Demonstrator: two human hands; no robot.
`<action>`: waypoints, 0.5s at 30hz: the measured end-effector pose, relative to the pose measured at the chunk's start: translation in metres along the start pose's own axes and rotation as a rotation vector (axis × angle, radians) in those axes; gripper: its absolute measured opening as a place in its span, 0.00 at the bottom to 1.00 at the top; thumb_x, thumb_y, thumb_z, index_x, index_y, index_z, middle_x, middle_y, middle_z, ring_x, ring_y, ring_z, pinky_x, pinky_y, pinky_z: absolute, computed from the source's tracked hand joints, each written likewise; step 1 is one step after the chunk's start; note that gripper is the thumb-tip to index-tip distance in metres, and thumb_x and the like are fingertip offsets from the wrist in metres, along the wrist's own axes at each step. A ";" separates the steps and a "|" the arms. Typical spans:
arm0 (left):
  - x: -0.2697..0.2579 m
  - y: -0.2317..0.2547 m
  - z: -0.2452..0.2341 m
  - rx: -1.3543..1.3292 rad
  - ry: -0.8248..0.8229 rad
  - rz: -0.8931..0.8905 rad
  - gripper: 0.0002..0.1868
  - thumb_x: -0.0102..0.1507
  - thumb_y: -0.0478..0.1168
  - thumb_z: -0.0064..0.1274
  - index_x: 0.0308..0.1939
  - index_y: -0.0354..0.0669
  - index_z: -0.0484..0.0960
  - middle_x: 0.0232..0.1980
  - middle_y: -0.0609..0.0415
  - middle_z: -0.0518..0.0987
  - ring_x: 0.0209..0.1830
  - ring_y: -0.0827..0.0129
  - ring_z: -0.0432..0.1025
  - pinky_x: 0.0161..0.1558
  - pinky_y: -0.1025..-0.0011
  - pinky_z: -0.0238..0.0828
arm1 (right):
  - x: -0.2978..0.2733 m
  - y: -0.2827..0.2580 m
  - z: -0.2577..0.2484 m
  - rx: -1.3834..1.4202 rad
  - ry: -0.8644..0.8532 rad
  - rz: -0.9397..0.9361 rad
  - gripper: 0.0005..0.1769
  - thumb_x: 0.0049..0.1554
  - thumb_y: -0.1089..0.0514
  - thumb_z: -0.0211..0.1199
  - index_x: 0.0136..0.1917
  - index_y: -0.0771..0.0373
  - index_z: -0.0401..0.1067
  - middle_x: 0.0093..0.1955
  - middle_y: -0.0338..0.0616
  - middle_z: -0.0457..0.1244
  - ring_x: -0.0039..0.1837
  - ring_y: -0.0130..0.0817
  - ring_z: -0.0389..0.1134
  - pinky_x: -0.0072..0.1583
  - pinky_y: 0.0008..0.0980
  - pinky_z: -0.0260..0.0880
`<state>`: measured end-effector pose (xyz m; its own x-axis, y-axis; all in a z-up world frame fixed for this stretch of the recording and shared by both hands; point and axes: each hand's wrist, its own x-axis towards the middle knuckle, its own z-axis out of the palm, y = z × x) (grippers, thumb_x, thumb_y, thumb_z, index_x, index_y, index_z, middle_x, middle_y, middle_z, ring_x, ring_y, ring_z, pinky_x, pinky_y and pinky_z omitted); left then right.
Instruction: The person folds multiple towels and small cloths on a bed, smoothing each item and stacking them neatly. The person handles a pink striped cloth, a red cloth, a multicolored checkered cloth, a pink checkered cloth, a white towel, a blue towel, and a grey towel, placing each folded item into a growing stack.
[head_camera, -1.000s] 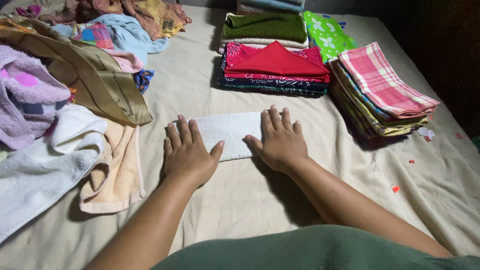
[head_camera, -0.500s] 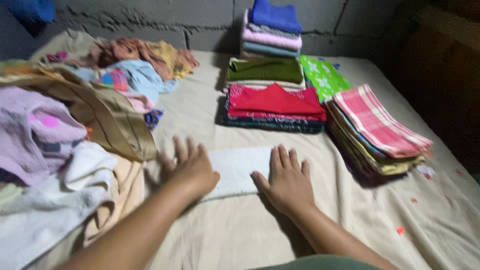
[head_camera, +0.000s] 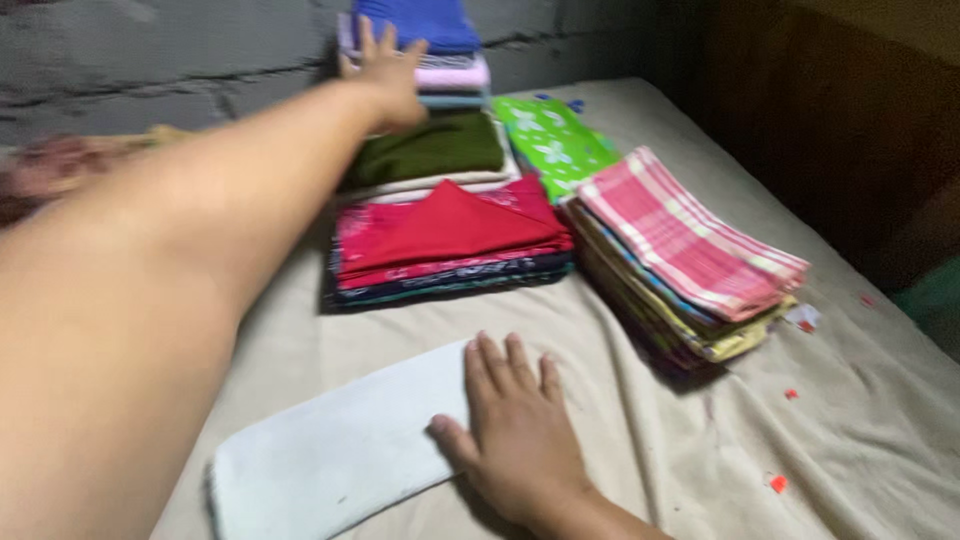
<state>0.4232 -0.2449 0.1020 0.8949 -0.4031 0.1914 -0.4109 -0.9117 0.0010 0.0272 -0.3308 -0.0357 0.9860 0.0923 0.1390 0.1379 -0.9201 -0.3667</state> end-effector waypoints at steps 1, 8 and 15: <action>0.018 -0.003 0.005 0.024 0.022 0.034 0.54 0.55 0.46 0.62 0.82 0.58 0.49 0.85 0.42 0.34 0.83 0.43 0.20 0.76 0.33 0.24 | 0.000 0.002 0.000 0.007 0.002 -0.012 0.49 0.60 0.32 0.50 0.79 0.69 0.47 0.84 0.59 0.43 0.84 0.59 0.35 0.74 0.60 0.28; 0.071 -0.017 0.025 -0.071 0.064 0.000 0.33 0.60 0.44 0.58 0.70 0.45 0.73 0.77 0.43 0.62 0.79 0.49 0.52 0.77 0.37 0.35 | -0.002 0.007 0.001 -0.007 -0.032 -0.031 0.48 0.62 0.32 0.49 0.78 0.71 0.46 0.84 0.60 0.41 0.85 0.62 0.31 0.77 0.64 0.27; 0.025 -0.032 -0.002 -0.090 0.164 -0.056 0.23 0.63 0.44 0.58 0.61 0.42 0.77 0.60 0.43 0.77 0.62 0.55 0.69 0.64 0.49 0.56 | 0.002 0.002 -0.002 -0.015 -0.022 0.000 0.48 0.60 0.33 0.51 0.78 0.68 0.45 0.84 0.56 0.41 0.85 0.59 0.33 0.74 0.60 0.29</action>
<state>0.4583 -0.2254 0.1088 0.8792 -0.3273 0.3463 -0.3822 -0.9184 0.1024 0.0290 -0.3327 -0.0346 0.9879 0.1004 0.1185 0.1363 -0.9258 -0.3525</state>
